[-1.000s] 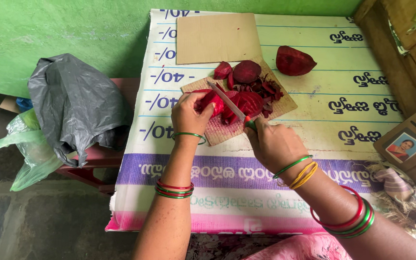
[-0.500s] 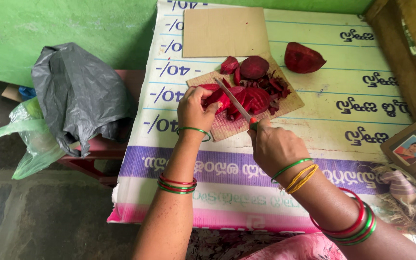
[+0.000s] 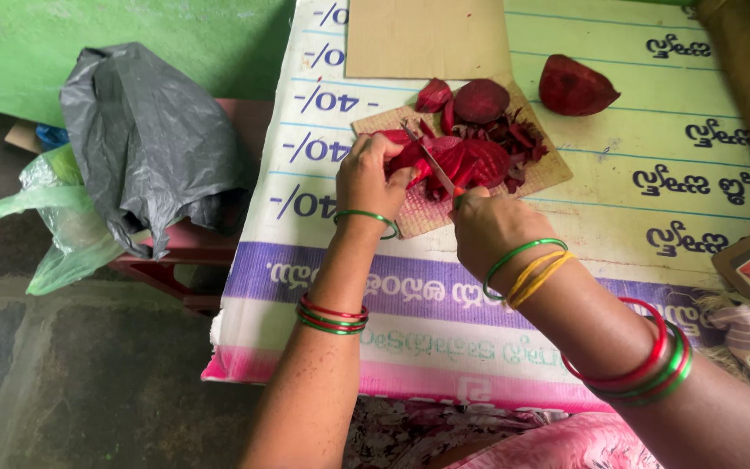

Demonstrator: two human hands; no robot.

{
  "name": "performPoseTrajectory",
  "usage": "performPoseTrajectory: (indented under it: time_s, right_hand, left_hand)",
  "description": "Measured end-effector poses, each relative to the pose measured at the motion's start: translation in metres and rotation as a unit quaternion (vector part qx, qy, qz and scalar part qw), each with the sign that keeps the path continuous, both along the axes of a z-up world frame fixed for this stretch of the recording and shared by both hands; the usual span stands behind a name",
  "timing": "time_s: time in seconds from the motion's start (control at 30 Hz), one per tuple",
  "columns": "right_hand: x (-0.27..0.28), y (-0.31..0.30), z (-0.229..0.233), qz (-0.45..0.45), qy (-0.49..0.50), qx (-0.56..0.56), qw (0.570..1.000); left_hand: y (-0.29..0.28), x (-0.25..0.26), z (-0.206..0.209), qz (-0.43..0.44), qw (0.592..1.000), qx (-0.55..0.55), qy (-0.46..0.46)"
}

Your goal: The person slices beetroots on a wooden board using a knife.

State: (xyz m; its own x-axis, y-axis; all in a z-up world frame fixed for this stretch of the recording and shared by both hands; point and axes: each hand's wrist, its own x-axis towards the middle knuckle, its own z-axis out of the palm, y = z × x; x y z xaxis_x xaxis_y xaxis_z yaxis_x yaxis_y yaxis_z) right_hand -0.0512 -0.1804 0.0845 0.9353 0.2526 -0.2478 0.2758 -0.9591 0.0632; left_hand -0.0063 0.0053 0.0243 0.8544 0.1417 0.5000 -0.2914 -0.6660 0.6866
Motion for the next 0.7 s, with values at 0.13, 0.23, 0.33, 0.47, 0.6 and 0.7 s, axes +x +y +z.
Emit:
performPoseTrajectory:
  time_s: [0.13,0.23,0.33,0.47,0.6,0.7]
  right_hand:
    - [-0.006,0.011,-0.027,-0.086,0.003,0.075,0.993]
    - [-0.008,0.001,-0.034,-0.092,0.023,0.117,0.989]
    - [-0.011,-0.004,-0.034,-0.064,-0.012,0.161,0.985]
    - [-0.022,0.000,-0.025,-0.053,-0.049,0.154,0.985]
    - [-0.035,-0.006,-0.005,-0.063,-0.024,0.116,0.991]
    - [-0.033,-0.014,-0.008,-0.051,0.003,0.083,0.995]
  left_hand:
    - [-0.006,-0.004,-0.001,-0.018,0.999,0.010,-0.040]
    - [-0.006,-0.009,-0.005,-0.011,1.000,-0.015,-0.018]
    - [-0.010,-0.004,-0.002,0.016,0.999,-0.007,-0.027]
    - [-0.014,-0.006,-0.001,0.021,1.000,0.018,0.001]
    - [-0.017,-0.004,0.002,0.048,0.998,0.036,0.011]
    - [-0.018,-0.005,0.001,0.037,0.999,0.016,0.035]
